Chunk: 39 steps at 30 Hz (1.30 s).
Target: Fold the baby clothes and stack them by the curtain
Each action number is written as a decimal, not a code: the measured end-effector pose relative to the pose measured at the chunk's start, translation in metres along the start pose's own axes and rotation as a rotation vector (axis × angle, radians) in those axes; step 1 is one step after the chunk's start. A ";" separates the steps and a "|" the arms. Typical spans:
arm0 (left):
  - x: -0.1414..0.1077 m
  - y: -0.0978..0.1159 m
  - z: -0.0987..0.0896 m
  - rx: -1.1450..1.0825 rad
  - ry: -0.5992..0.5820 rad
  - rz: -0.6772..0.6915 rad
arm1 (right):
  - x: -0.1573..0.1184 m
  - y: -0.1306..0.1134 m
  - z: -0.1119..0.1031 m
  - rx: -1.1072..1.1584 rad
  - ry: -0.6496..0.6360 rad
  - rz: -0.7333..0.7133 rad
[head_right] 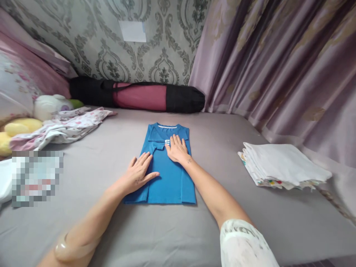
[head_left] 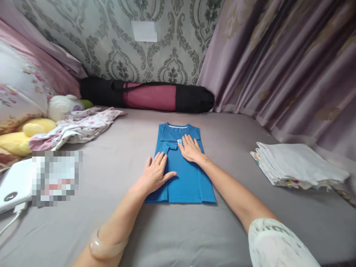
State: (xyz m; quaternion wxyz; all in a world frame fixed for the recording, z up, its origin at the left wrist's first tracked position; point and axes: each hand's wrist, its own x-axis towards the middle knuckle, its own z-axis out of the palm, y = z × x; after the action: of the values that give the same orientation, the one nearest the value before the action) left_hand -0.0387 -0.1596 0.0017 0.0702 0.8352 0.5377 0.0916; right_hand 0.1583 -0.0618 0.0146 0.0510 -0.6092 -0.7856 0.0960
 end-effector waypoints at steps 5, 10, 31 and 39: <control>0.002 0.001 -0.001 -0.008 0.030 -0.051 | -0.010 -0.021 0.001 -0.004 0.051 -0.231; 0.000 0.001 -0.004 0.013 -0.016 -0.013 | -0.009 -0.024 0.008 0.026 -0.010 -0.359; 0.004 0.006 -0.006 -0.010 0.022 -0.085 | 0.019 -0.049 -0.013 -0.068 0.149 -0.319; 0.003 0.003 0.001 0.033 -0.056 -0.053 | 0.040 -0.056 0.021 0.055 0.000 -0.236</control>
State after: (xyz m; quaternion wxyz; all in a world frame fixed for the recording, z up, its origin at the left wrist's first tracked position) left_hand -0.0345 -0.1583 0.0014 0.0740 0.8238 0.5591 0.0576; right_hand 0.0914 -0.0385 0.0041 0.0789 -0.5108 -0.8489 0.1109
